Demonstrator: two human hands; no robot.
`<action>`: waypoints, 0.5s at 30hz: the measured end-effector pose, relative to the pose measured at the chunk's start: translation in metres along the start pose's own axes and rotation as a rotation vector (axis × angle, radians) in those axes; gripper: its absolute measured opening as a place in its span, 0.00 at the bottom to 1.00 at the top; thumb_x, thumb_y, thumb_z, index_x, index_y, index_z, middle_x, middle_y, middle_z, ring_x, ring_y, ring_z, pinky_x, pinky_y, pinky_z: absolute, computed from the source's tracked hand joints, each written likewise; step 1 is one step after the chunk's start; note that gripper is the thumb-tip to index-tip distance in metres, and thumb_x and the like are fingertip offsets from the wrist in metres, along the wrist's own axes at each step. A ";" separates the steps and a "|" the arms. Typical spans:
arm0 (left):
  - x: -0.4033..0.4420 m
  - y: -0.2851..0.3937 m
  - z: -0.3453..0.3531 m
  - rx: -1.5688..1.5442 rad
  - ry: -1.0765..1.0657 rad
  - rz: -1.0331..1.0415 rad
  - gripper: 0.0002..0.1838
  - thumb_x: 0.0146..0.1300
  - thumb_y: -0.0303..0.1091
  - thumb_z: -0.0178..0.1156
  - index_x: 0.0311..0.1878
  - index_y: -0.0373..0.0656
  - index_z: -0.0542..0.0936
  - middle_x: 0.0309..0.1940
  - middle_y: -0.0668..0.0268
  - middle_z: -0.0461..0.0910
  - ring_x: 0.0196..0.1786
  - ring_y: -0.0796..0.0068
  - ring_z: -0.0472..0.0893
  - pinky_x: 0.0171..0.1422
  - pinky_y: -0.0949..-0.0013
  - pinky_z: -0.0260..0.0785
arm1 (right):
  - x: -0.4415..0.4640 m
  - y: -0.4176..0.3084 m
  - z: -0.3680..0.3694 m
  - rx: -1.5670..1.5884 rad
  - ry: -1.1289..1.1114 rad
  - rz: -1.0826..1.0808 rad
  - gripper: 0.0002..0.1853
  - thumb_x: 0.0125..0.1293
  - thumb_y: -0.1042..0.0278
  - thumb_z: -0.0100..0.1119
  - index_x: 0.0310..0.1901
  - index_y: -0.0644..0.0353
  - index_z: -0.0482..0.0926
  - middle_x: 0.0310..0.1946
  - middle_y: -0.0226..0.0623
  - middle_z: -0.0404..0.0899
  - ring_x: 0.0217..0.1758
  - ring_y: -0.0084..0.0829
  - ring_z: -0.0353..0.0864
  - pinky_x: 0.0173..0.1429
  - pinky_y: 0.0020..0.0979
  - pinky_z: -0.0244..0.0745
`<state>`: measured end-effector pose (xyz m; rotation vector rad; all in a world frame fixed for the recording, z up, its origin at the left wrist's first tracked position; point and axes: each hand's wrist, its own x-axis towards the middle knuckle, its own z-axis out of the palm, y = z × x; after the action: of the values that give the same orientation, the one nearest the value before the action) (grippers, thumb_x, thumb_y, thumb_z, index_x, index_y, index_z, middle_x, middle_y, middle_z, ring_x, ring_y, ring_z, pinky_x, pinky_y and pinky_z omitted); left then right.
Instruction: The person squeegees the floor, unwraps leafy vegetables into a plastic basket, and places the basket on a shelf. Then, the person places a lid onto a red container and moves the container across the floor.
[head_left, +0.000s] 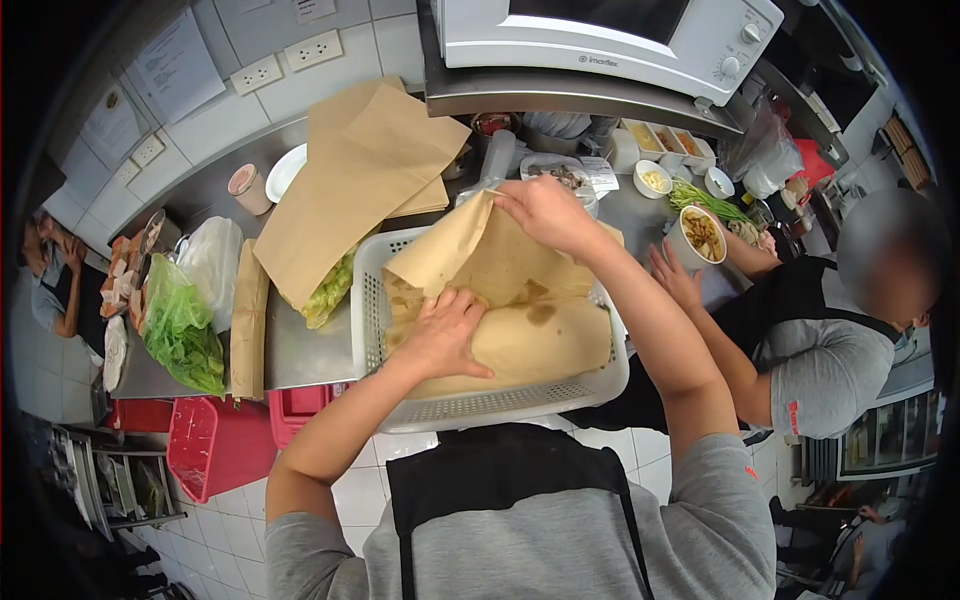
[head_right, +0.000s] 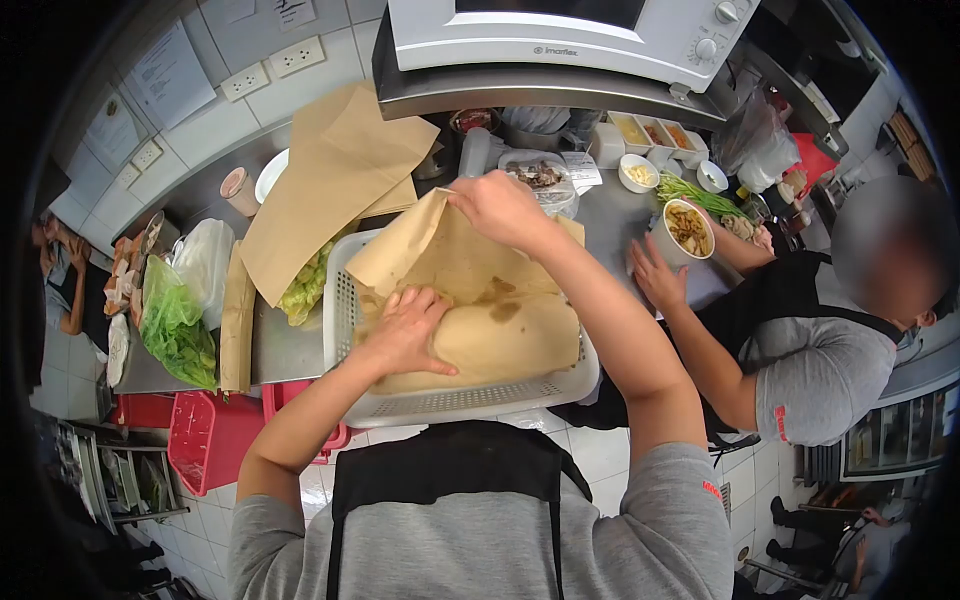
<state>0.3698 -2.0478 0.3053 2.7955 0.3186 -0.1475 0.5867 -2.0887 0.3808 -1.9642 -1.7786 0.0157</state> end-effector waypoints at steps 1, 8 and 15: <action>-0.003 0.008 -0.010 0.053 -0.074 0.000 0.53 0.34 0.61 0.69 0.62 0.39 0.62 0.60 0.54 0.61 0.59 0.57 0.63 0.61 0.62 0.52 | 0.003 0.003 -0.001 0.011 0.039 -0.023 0.11 0.62 0.60 0.51 0.33 0.59 0.78 0.24 0.48 0.77 0.33 0.51 0.77 0.37 0.47 0.72; -0.018 -0.008 0.011 -0.228 -0.039 -0.018 0.47 0.33 0.59 0.70 0.57 0.42 0.69 0.50 0.52 0.72 0.56 0.57 0.68 0.59 0.61 0.54 | 0.007 -0.007 0.001 -0.001 0.053 -0.060 0.11 0.61 0.60 0.52 0.32 0.57 0.78 0.23 0.48 0.77 0.31 0.50 0.77 0.36 0.47 0.72; -0.019 -0.007 -0.012 -0.108 -0.024 0.006 0.44 0.36 0.51 0.70 0.58 0.38 0.68 0.44 0.51 0.77 0.51 0.55 0.73 0.58 0.61 0.58 | 0.027 -0.010 -0.009 0.011 0.149 -0.099 0.11 0.61 0.60 0.52 0.31 0.58 0.77 0.23 0.47 0.77 0.31 0.50 0.77 0.35 0.47 0.71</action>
<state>0.3502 -2.0411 0.3176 2.6855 0.3027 -0.1570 0.5844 -2.0666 0.4008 -1.8178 -1.7714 -0.1491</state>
